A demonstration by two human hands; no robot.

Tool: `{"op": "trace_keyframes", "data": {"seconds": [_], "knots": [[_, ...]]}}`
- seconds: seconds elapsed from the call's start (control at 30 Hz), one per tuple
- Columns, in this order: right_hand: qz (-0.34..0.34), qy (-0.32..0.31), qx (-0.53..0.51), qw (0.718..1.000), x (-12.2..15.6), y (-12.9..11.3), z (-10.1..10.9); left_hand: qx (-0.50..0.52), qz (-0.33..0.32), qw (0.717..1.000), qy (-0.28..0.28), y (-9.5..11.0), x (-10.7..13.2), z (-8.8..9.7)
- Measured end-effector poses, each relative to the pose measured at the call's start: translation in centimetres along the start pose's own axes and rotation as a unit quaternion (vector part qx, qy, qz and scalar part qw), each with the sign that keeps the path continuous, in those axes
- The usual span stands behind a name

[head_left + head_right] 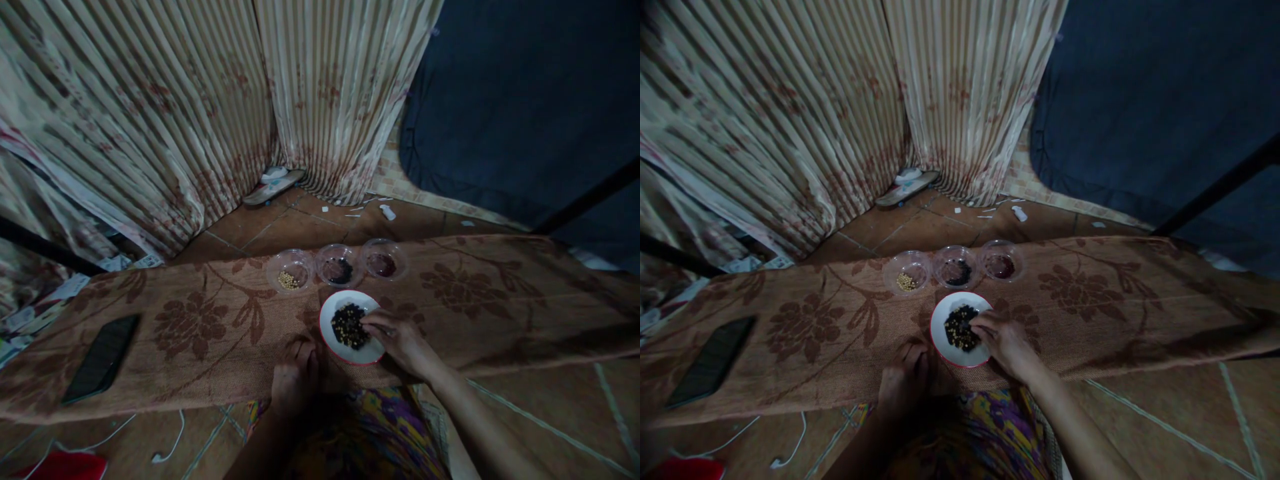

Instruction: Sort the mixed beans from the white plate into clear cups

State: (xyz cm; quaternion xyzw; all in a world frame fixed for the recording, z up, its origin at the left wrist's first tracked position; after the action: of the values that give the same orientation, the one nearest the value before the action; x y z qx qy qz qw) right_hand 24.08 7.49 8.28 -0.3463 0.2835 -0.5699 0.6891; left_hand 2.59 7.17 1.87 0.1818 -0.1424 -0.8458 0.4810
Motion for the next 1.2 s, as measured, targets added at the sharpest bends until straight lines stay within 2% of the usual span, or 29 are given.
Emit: {"op": "trace_keyframes", "data": {"seconds": [0.1, 0.23, 0.33, 0.43, 0.5, 0.57, 0.63, 0.73, 0.8, 0.9, 0.97, 1.03, 1.2], "knots": [[-0.034, 0.018, -0.01, 0.999, 0.8, 0.7, 2.2, -0.002, -0.003, 1.0, 0.0, 0.0, 0.0, 0.0], [-0.098, -0.032, 0.033, 0.994, 2.8, 0.7, 3.5, -0.004, -0.006, 1.0, 0.0, 0.1, 0.0, -0.1], [-0.103, -0.052, 0.071, 0.991, 2.6, 0.3, 2.0, -0.007, -0.002, 1.0, 0.008, 0.1, 0.0, 0.1], [-0.046, -0.05, 0.065, 0.996, 0.8, -1.1, -0.7, -0.006, 0.0, 1.0, 0.004, 0.2, -0.1, 0.2], [-0.017, -0.037, 0.033, 0.999, -0.4, -1.8, -1.7, -0.006, -0.002, 1.0, 0.0, 0.2, -0.1, 0.2], [-0.017, -0.013, 0.009, 1.0, -0.9, -1.9, -1.5, -0.008, -0.005, 1.0, 0.0, 0.2, -0.1, 0.2], [-0.04, 0.008, -0.005, 0.999, -0.5, -1.5, -0.4, -0.006, -0.009, 1.0, 0.002, 0.3, -0.1, 0.1], [-0.08, -0.015, -0.029, 0.996, 0.7, -0.8, 0.5, -0.002, -0.009, 1.0, 0.003, 0.3, 0.0, 0.1], [-0.079, -0.062, -0.039, 0.994, 1.3, -1.1, -0.3, -0.005, -0.006, 1.0, 0.002, 0.3, -0.1, 0.2], [-0.027, -0.099, -0.026, 0.994, 1.3, -2.1, -2.2, -0.008, -0.005, 1.0, 0.001, 0.4, -0.1, 0.1], [0.0, -0.071, -0.007, 0.997, 1.0, -2.1, -2.7, -0.005, -0.005, 1.0, 0.002, 0.4, -0.1, 0.1], [-0.004, -0.022, 0.0, 1.0, 0.8, -1.1, -2.3, -0.001, -0.004, 1.0, 0.001, 0.3, 0.0, 0.0], [-0.08, 0.081, -0.07, 0.991, 1.8, 2.9, 0.8, 0.015, -0.002, 1.0, -0.014, 0.2, -0.1, -0.2]]}}
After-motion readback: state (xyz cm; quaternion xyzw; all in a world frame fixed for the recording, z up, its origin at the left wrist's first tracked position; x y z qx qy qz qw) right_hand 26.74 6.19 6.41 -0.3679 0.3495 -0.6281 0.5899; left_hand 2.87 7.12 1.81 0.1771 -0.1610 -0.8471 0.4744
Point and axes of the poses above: each hand's wrist, its own x-axis away from the middle knuckle, its own z-axis out of the back of the hand, y = z × x, the point moved 8 cm from there along -x, towards the middle knuckle, and after that the axes turned 10 degrees about -y, right-handed, at the moved point
